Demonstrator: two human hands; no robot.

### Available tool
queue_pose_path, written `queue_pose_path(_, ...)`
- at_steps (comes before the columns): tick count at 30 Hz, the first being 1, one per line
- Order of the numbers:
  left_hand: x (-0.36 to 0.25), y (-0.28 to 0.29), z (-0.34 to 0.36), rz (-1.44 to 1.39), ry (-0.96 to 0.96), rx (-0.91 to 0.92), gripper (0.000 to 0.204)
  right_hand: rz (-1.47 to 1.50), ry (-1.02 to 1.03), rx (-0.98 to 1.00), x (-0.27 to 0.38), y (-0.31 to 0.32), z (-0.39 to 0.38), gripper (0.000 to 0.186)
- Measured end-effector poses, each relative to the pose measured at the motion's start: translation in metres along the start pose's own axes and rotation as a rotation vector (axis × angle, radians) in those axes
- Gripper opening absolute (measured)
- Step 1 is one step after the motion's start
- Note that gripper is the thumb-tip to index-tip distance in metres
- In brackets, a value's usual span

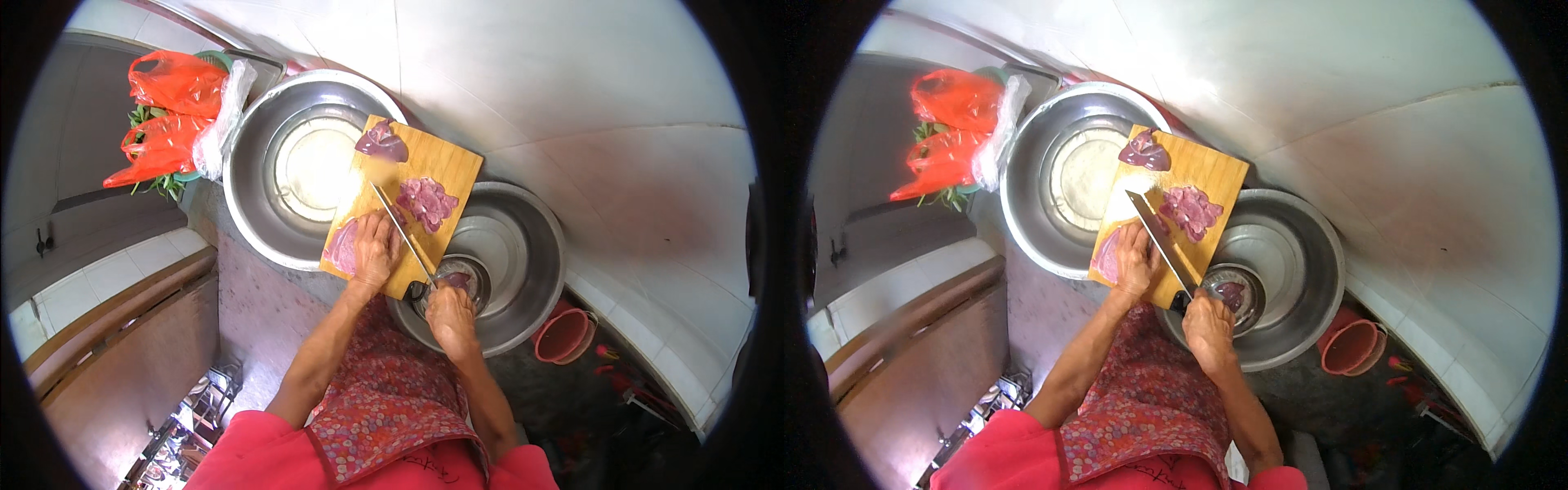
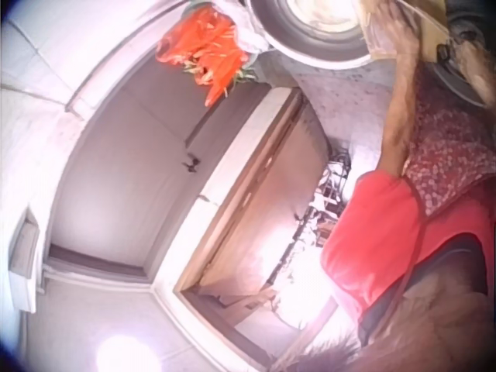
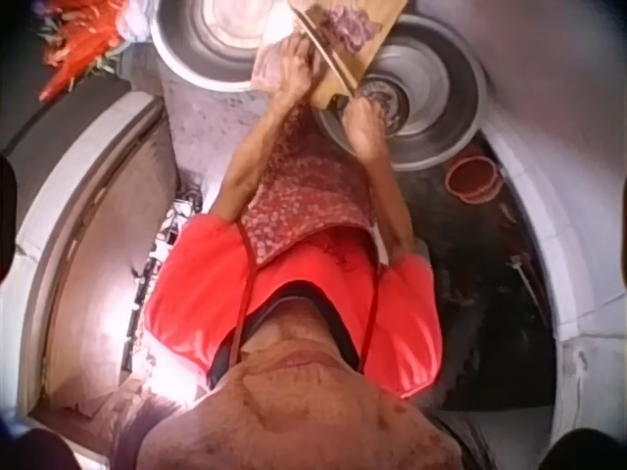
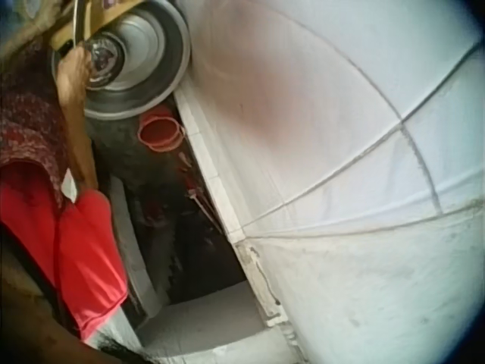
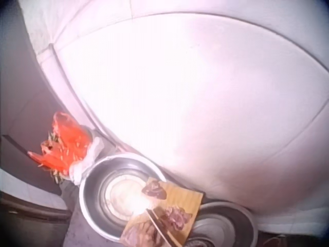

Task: The person slices raw meat on a wooden cutting board using a large knife. The person cuts the meat into smaller pieces and transfers them into a metal bowl placed next to the cutting board.

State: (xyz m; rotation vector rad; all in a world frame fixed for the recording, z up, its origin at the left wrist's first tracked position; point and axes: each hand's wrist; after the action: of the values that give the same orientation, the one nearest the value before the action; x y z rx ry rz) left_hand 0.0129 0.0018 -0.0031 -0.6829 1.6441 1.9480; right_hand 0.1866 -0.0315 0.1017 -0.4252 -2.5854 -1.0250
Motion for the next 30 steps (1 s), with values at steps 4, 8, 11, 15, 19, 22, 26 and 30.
queue_pose_path(4, 0.0, 0.001, 0.0, -0.011, 0.027, -0.017, 0.028, -0.027, -0.01, 0.02, -0.018, -0.003, -0.015, 0.011)
queue_pose_path(8, 0.0, 0.0, -0.003, -0.026, 0.048, -0.009, 0.027, -0.023, 0.038, 0.003, -0.032, -0.021, -0.004, 0.015)
queue_pose_path(11, -0.001, -0.001, -0.004, -0.019, 0.025, 0.001, 0.027, 0.048, 0.054, -0.025, -0.007, -0.013, 0.029, 0.015)
queue_pose_path(15, -0.002, 0.004, 0.001, -0.056, 0.053, -0.012, 0.026, 0.039, 0.072, -0.04, -0.018, -0.018, 0.025, 0.017)
queue_pose_path(19, 0.0, 0.001, -0.006, -0.01, 0.043, -0.065, 0.032, 0.047, -0.062, -0.08, -0.031, -0.005, 0.001, 0.024)
queue_pose_path(22, 0.007, -0.001, -0.009, -0.071, 0.088, -0.013, 0.032, 0.027, 0.032, -0.138, -0.037, 0.001, 0.001, 0.023)
queue_pose_path(26, 0.007, 0.0, -0.006, -0.08, 0.03, -0.013, 0.031, 0.003, 0.071, -0.117, -0.024, 0.01, -0.013, 0.015)
queue_pose_path(30, 0.004, 0.002, -0.004, -0.038, 0.027, -0.009, 0.032, -0.017, 0.084, -0.148, -0.025, -0.002, -0.028, 0.01)
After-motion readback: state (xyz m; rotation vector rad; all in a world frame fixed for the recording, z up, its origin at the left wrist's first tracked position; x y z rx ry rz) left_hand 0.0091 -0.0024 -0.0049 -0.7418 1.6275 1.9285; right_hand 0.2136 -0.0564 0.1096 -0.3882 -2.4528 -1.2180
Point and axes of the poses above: each hand's wrist, its own z-axis towards the middle knuckle, its own y-axis out of the back of the hand, x = y × z, and after that the axes turned 6 degrees about x, right-handed
